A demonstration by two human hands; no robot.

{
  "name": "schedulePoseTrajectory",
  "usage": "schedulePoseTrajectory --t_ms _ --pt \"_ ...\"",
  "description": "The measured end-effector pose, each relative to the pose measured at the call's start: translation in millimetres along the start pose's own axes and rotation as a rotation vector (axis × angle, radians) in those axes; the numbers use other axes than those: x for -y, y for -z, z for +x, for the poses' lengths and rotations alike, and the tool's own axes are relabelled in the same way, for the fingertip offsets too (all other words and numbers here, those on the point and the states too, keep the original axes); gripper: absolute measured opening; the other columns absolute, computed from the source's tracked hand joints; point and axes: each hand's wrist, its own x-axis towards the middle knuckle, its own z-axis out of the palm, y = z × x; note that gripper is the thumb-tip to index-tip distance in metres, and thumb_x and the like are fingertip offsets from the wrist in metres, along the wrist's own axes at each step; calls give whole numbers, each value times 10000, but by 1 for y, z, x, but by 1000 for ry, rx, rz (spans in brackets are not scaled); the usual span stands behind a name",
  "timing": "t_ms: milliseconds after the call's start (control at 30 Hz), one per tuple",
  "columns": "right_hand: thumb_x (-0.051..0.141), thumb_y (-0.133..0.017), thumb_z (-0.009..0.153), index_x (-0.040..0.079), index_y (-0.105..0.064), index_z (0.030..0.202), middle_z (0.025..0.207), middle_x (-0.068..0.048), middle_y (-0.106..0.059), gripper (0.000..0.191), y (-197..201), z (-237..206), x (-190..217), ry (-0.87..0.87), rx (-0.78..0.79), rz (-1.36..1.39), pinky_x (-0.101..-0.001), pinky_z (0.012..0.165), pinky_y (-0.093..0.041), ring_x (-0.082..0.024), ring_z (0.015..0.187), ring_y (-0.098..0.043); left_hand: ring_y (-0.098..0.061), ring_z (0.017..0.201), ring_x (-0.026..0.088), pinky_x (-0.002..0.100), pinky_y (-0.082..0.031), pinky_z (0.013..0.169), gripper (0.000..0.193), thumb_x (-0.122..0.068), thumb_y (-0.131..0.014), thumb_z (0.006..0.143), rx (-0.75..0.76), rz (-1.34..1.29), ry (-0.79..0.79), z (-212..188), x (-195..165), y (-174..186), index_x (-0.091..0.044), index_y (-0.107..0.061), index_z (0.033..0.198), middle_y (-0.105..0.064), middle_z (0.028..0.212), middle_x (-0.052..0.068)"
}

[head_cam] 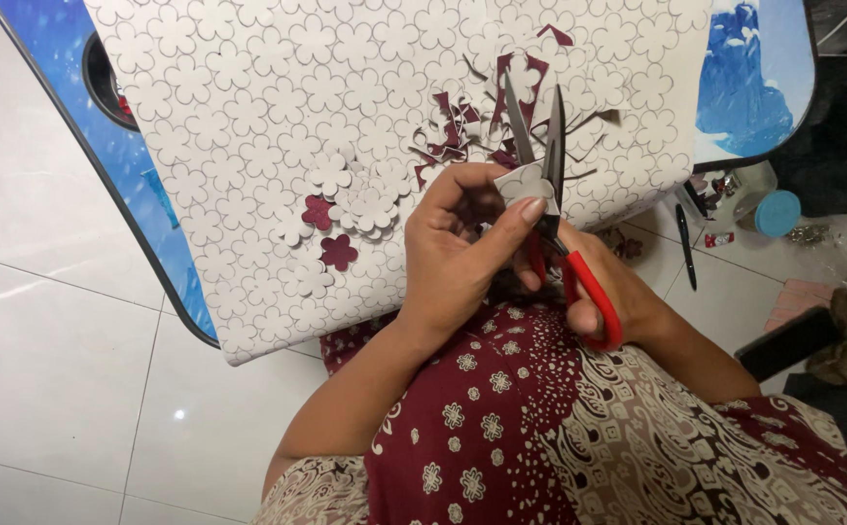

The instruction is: The person sits with a board on their lap and uses red-handled scissors to trim white foam pieces into flower shapes, rotating each piece by hand to cut around the petals. Cut flowers are set on the board while maroon scraps accumulate, and the person occasionally moves scraps aside before cutting the next piece.

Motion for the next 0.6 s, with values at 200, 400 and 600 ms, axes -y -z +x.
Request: schedulePoseTrajectory --t_ms 200,400,600 --pt "1092 -283 607 0 -494 1148 865 -7 -574 1236 -4 -3 -7 -28 -22 -44 -279 620 -445 -114 718 -537 -639 576 116 247 -523 464 178 -87 -730 986 -22 -114 62 3 -2 -3 -20 -569 1019 -704 841 92" --pt "1084 -284 645 -31 -475 1234 881 -18 -568 1275 -7 1 -5 6 -34 -49 -289 652 -463 -126 759 -550 -644 578 117 250 -525 475 190 -83 -733 1003 -12 -124 46 2 0 1 -34 -552 975 -694 816 90" --pt "1074 -281 665 -37 -470 1239 843 -16 -590 1265 -11 3 -4 6 -82 -79 -293 629 -468 -136 722 -577 -634 573 104 243 -519 459 176 -88 -726 997 -31 -112 42 2 3 0 -36 -561 967 -698 816 86"
